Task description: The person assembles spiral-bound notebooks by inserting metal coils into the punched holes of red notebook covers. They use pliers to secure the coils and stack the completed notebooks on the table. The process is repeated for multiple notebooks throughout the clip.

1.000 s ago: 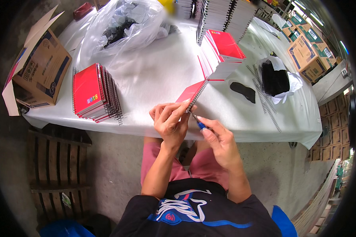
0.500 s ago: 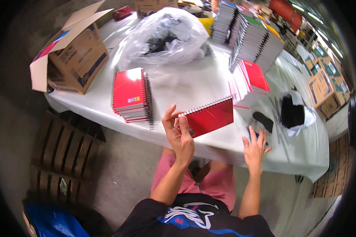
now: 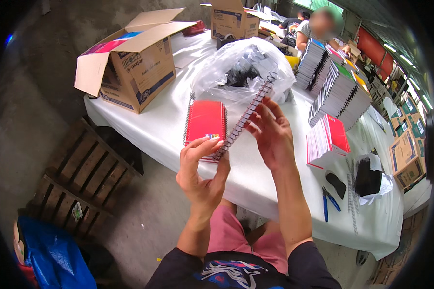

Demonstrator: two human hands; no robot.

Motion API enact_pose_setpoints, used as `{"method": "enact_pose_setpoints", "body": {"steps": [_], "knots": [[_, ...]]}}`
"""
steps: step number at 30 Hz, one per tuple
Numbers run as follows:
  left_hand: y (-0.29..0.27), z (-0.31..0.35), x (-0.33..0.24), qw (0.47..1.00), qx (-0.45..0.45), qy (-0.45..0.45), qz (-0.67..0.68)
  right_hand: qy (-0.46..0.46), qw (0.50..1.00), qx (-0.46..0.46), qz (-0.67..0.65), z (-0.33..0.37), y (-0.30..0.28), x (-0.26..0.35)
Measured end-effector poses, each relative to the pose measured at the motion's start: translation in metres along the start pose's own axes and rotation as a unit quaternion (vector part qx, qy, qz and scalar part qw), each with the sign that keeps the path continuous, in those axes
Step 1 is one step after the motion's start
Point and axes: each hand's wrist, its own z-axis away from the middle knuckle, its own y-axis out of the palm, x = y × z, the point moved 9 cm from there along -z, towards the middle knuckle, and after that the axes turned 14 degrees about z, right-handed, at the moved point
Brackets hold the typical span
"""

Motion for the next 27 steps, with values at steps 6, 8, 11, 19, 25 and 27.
{"method": "enact_pose_setpoints", "body": {"steps": [6,8,11,19,25,27], "knots": [[-0.034,0.001,0.044,0.990,-0.061,-0.124,-0.040,-0.226,0.896,0.002,0.382,-0.066,0.036,0.042],[-0.045,0.009,0.070,0.983,-0.095,-0.153,0.014,-0.317,0.799,0.117,0.497,-0.073,0.079,0.040],[-0.054,0.017,0.099,0.978,-0.095,-0.184,0.034,-0.446,0.610,0.264,0.599,-0.063,0.139,0.007],[-0.054,0.019,0.125,0.976,-0.080,-0.199,0.048,-0.455,0.657,0.102,0.593,-0.077,0.098,0.011],[-0.032,0.016,0.135,0.981,-0.039,-0.168,0.092,-0.006,0.967,-0.009,0.253,-0.092,-0.026,-0.091],[-0.034,0.018,0.139,0.986,-0.025,-0.149,0.073,0.057,0.966,0.019,0.252,-0.089,-0.007,-0.116]]}}
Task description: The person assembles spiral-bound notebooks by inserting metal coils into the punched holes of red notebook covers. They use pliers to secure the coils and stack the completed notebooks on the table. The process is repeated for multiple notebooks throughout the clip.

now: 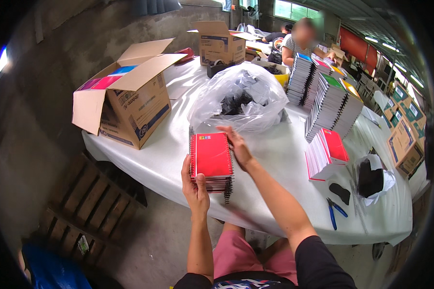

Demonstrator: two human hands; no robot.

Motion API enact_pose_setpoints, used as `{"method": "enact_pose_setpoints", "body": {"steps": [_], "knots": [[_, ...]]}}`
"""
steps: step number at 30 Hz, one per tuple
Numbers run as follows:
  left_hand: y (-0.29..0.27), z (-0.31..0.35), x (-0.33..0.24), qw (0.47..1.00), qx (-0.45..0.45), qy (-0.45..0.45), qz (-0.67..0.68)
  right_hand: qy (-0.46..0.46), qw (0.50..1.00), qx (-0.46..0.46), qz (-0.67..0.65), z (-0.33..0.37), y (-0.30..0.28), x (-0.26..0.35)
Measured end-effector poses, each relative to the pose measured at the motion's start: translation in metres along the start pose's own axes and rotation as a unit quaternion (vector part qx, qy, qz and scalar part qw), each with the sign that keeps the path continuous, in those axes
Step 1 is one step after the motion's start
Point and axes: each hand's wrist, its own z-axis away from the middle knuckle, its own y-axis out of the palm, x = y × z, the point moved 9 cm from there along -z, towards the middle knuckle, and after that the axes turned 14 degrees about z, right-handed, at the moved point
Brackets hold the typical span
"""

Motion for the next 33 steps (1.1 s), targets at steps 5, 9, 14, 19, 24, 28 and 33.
{"method": "enact_pose_setpoints", "body": {"steps": [5,9,14,19,24,28,33], "knots": [[0.003,-0.003,0.007,0.999,-0.011,0.043,-0.011,0.020,0.995,0.030,-0.088,-0.009,0.021,-0.013],[0.001,0.000,0.004,0.996,-0.013,0.078,-0.051,-0.018,0.999,0.020,-0.017,-0.008,0.010,0.000],[-0.047,0.001,-0.032,0.975,-0.099,0.173,-0.099,-0.196,0.906,-0.187,0.324,0.043,-0.103,0.107],[-0.063,0.012,-0.093,0.941,-0.246,0.215,-0.084,0.091,0.707,-0.371,0.596,0.153,-0.314,0.118],[0.017,0.031,-0.114,0.956,-0.125,0.253,-0.075,0.239,0.786,-0.278,0.499,0.181,-0.381,0.053],[0.076,0.049,-0.121,0.958,0.037,0.278,-0.060,0.239,0.750,-0.285,0.548,0.180,-0.396,0.063],[0.129,0.074,-0.138,0.949,0.148,0.278,-0.018,-0.008,0.695,-0.422,0.582,0.208,-0.326,0.141]]}}
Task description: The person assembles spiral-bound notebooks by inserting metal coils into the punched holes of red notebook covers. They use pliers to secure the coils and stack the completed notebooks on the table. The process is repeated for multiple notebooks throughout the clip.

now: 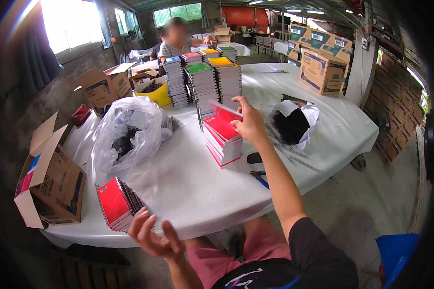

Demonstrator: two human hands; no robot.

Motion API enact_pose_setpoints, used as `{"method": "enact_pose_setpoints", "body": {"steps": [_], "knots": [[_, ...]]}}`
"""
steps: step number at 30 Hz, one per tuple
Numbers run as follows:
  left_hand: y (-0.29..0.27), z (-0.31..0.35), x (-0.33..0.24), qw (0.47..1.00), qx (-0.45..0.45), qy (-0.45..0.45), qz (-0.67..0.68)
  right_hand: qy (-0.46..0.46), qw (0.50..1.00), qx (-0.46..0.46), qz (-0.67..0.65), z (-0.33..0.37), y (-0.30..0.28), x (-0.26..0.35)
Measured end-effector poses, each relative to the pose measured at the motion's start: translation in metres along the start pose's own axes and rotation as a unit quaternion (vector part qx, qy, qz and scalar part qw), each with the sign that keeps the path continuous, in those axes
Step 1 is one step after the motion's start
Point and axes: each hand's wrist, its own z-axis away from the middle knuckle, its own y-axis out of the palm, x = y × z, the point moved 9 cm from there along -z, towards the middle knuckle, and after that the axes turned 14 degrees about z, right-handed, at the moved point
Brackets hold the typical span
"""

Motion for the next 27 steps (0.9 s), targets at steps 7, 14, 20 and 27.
{"method": "enact_pose_setpoints", "body": {"steps": [7,14,20,27], "knots": [[0.102,0.039,-0.004,0.974,0.221,-0.045,0.003,-0.057,0.969,0.079,-0.227,0.129,0.020,0.038],[0.143,0.131,0.071,0.916,0.356,-0.102,-0.154,-0.153,0.946,0.212,-0.194,0.170,0.037,-0.012],[0.159,0.115,0.065,0.933,0.300,-0.117,-0.160,0.218,0.945,0.069,0.232,0.155,-0.018,-0.229],[0.143,0.100,0.063,0.948,0.243,-0.112,-0.173,0.130,0.980,0.069,0.133,0.148,-0.018,-0.205]]}}
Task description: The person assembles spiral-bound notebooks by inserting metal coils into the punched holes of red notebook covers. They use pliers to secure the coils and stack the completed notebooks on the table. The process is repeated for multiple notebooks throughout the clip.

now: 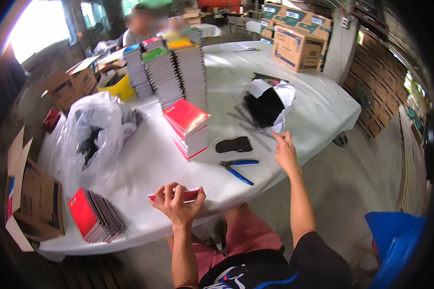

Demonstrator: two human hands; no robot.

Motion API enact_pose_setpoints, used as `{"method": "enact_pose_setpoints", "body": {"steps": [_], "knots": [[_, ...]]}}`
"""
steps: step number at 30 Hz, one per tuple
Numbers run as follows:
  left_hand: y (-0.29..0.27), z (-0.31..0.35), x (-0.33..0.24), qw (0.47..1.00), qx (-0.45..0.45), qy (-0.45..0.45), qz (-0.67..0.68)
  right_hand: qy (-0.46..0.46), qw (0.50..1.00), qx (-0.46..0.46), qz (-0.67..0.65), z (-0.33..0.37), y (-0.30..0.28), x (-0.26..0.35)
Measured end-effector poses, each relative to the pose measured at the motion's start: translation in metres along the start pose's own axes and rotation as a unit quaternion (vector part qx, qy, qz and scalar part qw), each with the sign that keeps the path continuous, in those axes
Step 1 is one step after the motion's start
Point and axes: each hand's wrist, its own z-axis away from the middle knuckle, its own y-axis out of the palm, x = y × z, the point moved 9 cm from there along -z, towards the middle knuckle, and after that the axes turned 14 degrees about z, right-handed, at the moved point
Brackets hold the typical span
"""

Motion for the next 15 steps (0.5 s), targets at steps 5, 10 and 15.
{"method": "enact_pose_setpoints", "body": {"steps": [5,10,15], "knots": [[0.003,0.008,0.003,0.999,0.024,0.006,-0.020,-0.163,0.929,0.126,-0.309,0.044,-0.016,0.124],[0.002,0.009,0.003,1.000,0.022,0.006,-0.022,-0.181,0.905,0.156,-0.351,0.068,-0.004,0.186],[0.001,0.012,0.005,1.000,0.017,-0.008,-0.006,-0.206,0.896,0.159,-0.359,0.070,-0.002,0.197]]}}
